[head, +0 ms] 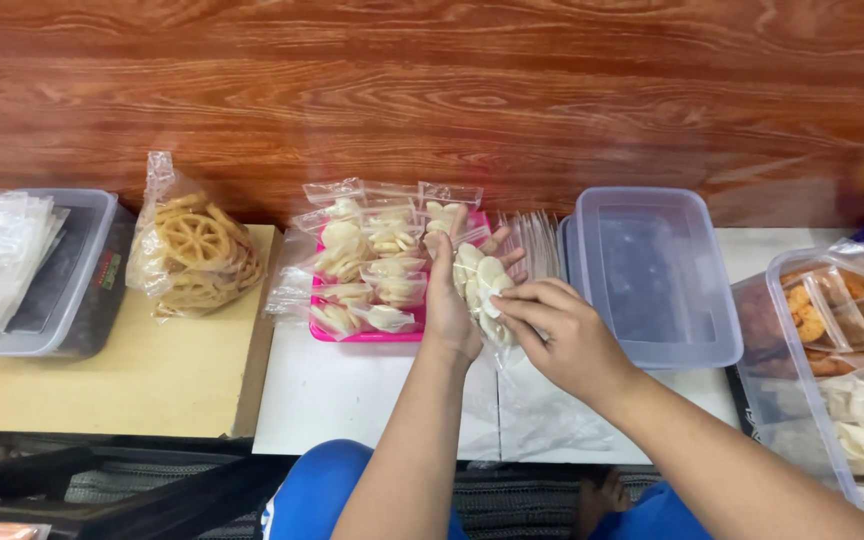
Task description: Packaging small white snacks into plastic bags and organizing them in a basket.
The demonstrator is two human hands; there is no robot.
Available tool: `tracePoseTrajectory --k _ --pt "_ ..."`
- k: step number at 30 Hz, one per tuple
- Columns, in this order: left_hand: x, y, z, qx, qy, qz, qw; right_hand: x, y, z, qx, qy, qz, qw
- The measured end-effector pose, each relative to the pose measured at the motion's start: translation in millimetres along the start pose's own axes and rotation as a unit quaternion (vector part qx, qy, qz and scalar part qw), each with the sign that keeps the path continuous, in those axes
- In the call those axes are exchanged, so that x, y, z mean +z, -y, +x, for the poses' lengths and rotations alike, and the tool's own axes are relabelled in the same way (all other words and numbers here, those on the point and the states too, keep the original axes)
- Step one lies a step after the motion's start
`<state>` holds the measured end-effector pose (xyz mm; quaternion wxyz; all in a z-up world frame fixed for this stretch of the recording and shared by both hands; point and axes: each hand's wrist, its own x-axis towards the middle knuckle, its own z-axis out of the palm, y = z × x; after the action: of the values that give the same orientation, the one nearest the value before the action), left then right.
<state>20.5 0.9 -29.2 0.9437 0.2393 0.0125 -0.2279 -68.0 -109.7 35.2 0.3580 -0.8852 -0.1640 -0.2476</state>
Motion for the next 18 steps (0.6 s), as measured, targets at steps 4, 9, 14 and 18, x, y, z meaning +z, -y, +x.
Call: tracePoseTrajectory --k 4,9,14,18 --pt "-6.1 21.7 7.9 -0.036 0.003 0.034 0.999 3.5 -28.7 9.7 0.011 -0.03 -0.005 0.999" --pt "15.8 14.8 -5.4 -0.061 -0.002 0.032 0.998 -1.5 -31.9 12.1 0.06 -0.06 0.027 0.996" --pt "-2.0 -6.0 0.5 -0.04 -0.015 -0.002 0.999 2.6 4.5 -0.4 0.046 0.011 0.043 0.998" --pt "8.3 1.4 -3.3 0.011 -0.007 0.026 1.0 7.1 19.1 2.0 0.09 0.009 0.139 0.986"
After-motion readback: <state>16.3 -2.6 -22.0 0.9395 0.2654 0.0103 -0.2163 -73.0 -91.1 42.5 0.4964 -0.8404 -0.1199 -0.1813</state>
